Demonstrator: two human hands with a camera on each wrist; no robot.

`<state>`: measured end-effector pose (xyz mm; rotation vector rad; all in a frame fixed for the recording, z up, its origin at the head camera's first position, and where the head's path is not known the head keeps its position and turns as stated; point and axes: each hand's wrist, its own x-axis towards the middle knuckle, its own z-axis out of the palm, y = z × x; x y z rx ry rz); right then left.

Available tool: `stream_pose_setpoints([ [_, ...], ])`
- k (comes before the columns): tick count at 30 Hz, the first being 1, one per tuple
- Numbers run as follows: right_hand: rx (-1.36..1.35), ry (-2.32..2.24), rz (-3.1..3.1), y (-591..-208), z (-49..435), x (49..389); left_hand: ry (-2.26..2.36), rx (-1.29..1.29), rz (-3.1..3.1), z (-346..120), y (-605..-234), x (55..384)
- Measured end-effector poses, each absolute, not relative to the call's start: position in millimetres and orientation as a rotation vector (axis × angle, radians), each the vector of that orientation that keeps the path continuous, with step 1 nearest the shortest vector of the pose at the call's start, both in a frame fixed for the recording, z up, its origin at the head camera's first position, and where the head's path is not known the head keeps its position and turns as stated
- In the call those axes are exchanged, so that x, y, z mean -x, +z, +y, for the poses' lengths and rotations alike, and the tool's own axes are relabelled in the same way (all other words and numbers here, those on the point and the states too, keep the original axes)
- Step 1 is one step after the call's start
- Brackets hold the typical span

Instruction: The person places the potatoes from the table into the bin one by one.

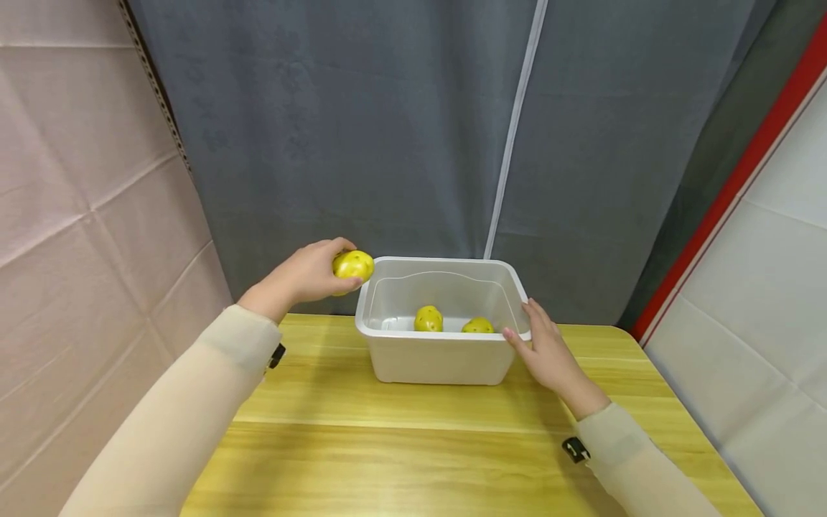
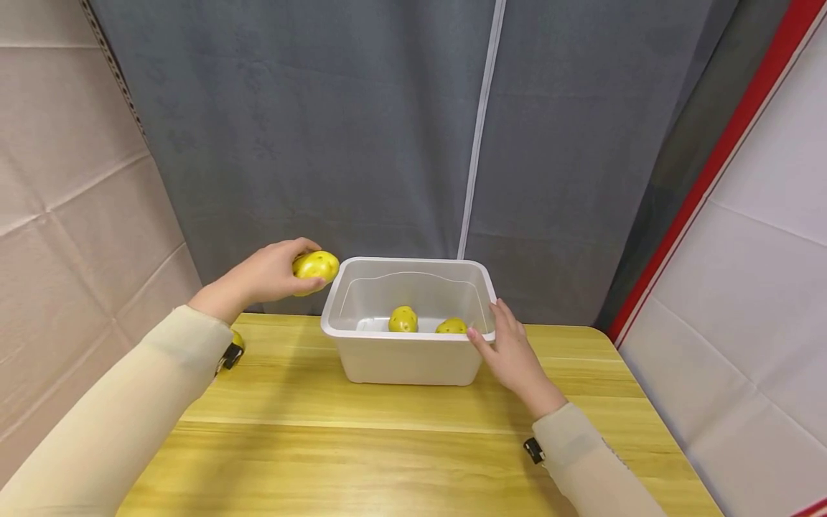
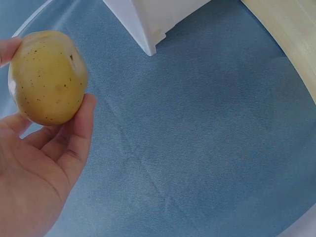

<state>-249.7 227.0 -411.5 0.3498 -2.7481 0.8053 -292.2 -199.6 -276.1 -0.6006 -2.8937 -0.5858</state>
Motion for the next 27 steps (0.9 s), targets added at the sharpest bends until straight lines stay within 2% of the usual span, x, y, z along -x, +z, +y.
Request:
stream_pose_setpoints([
  [27,-0.345,0.796,-2.743,-412,228,249,-0.474,0.709,-2.927,-182,-268,303],
])
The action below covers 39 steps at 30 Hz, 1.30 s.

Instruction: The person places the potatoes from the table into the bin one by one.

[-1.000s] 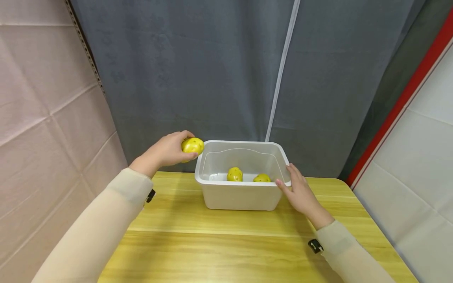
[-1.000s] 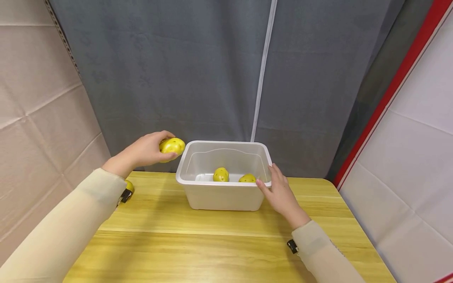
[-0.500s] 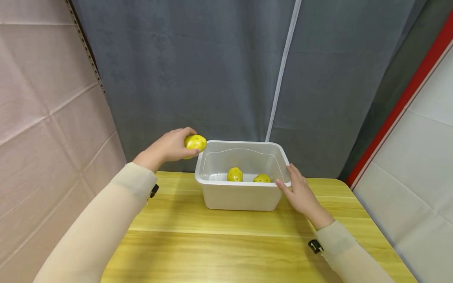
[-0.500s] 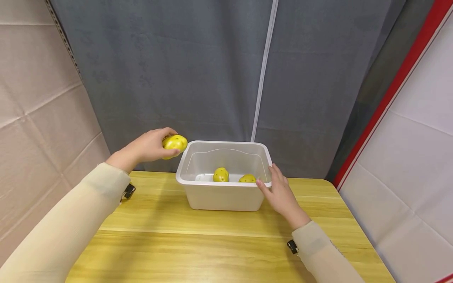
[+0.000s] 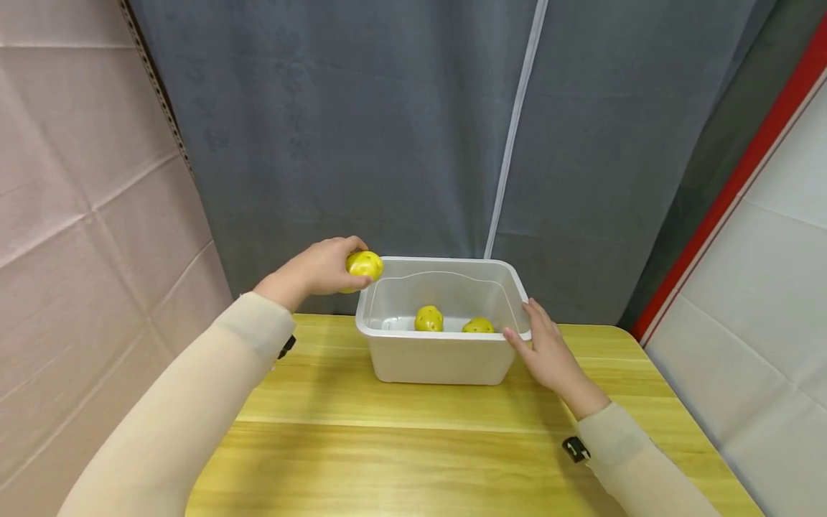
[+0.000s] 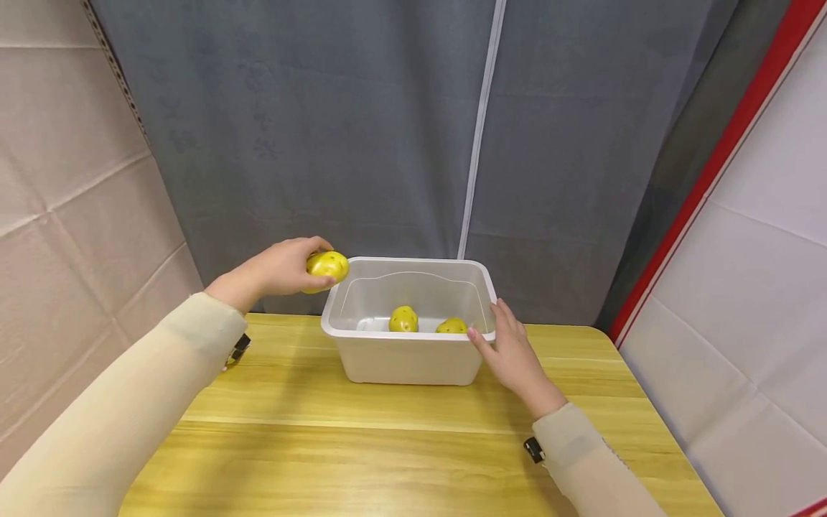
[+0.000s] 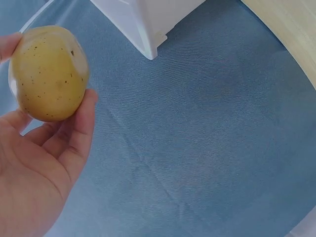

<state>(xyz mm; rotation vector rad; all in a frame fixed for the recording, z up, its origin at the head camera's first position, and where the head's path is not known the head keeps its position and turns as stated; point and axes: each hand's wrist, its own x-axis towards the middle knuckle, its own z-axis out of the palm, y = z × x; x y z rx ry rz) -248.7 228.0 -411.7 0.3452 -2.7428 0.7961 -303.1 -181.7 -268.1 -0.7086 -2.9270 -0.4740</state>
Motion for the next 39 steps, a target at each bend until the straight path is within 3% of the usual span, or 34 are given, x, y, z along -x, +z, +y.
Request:
stream_pose_setpoints([
  [39,-0.351,0.783,-2.747,-411,229,250,-0.280,0.829,-2.978,-153,-270,302],
])
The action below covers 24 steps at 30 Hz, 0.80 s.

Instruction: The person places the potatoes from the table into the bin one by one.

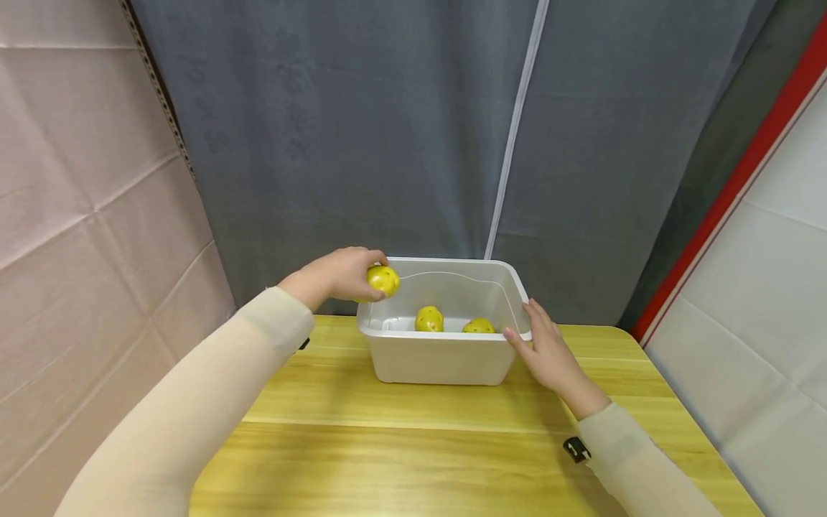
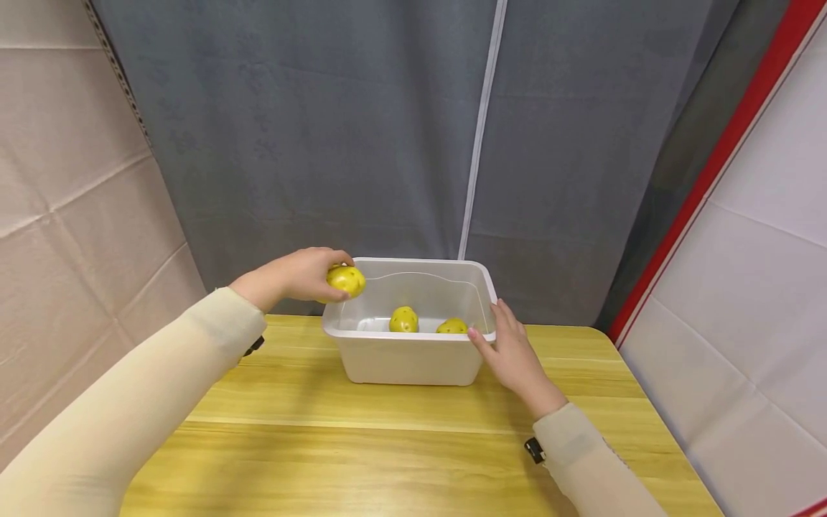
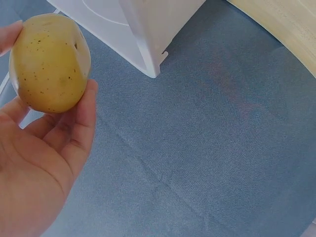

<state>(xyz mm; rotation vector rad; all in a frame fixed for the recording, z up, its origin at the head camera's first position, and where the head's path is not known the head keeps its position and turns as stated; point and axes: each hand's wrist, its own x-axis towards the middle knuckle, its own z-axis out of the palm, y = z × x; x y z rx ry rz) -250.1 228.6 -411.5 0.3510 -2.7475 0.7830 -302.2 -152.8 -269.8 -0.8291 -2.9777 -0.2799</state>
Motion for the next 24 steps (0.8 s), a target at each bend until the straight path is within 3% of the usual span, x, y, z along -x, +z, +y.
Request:
stream_pose_setpoints([
  [24,-0.347,0.790,-2.751,-409,230,247,-0.254,0.887,-3.006,-140,-270,304],
])
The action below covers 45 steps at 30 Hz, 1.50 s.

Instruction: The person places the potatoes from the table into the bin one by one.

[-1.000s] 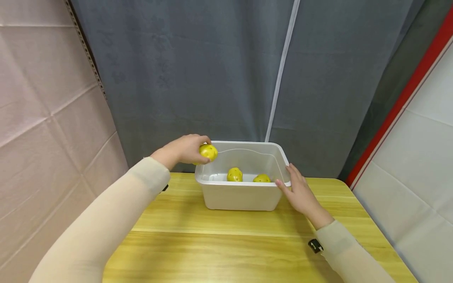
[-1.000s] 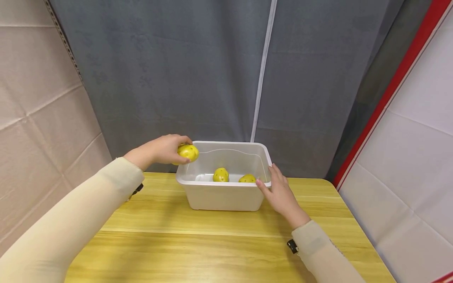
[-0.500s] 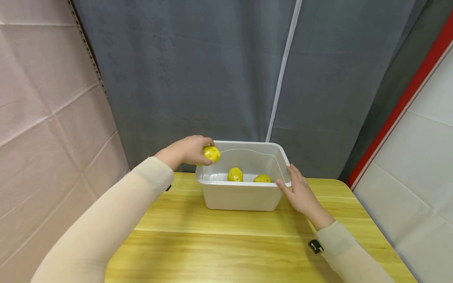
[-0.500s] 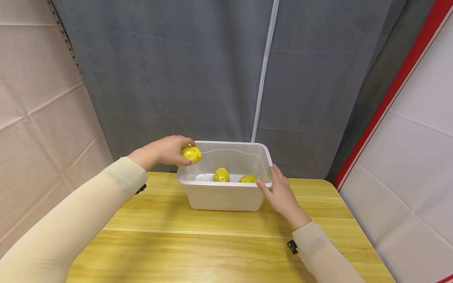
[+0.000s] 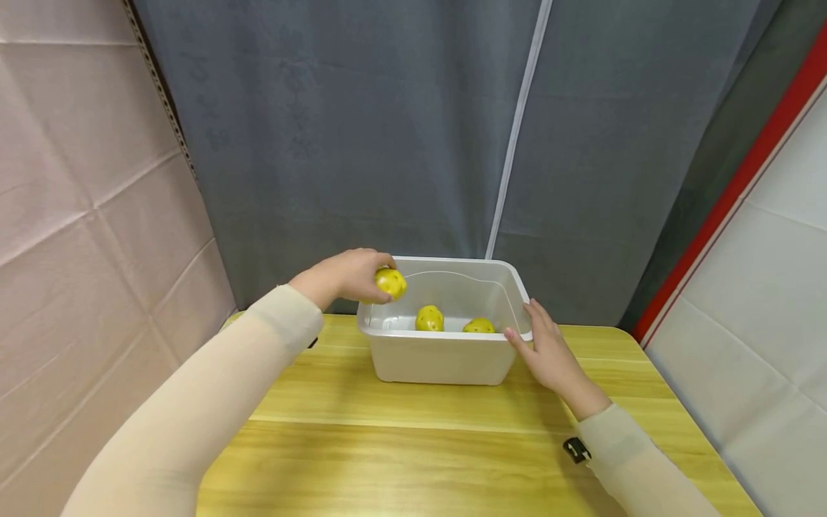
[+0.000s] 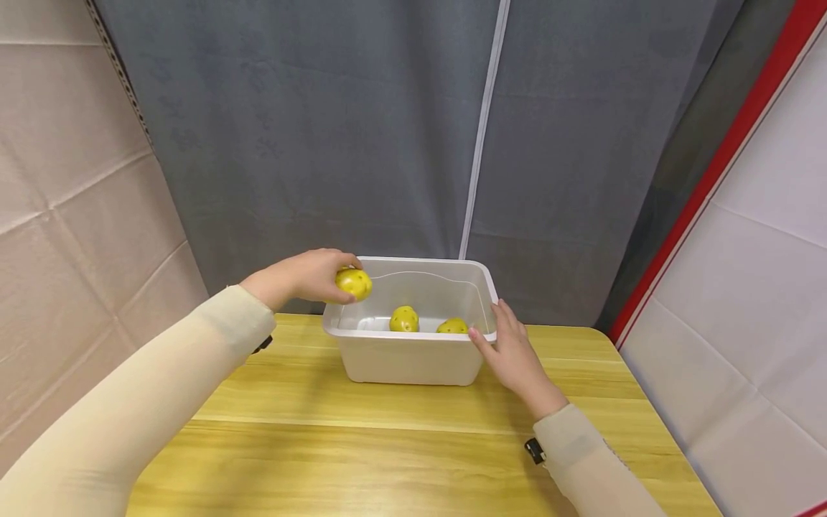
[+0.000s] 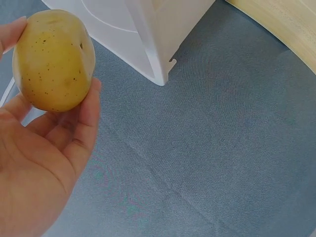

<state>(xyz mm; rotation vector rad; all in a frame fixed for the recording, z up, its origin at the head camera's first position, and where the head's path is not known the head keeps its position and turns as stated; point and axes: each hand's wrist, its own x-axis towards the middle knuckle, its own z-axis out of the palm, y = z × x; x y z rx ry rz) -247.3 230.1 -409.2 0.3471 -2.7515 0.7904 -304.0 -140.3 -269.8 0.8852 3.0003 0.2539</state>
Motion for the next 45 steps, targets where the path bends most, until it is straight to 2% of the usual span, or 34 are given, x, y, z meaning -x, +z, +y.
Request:
stream_pose_setpoints([
  [45,-0.349,0.771,-2.744,-410.6,231.8,247.8,0.224,-0.813,2.951,-134.2,-273.6,301.0],
])
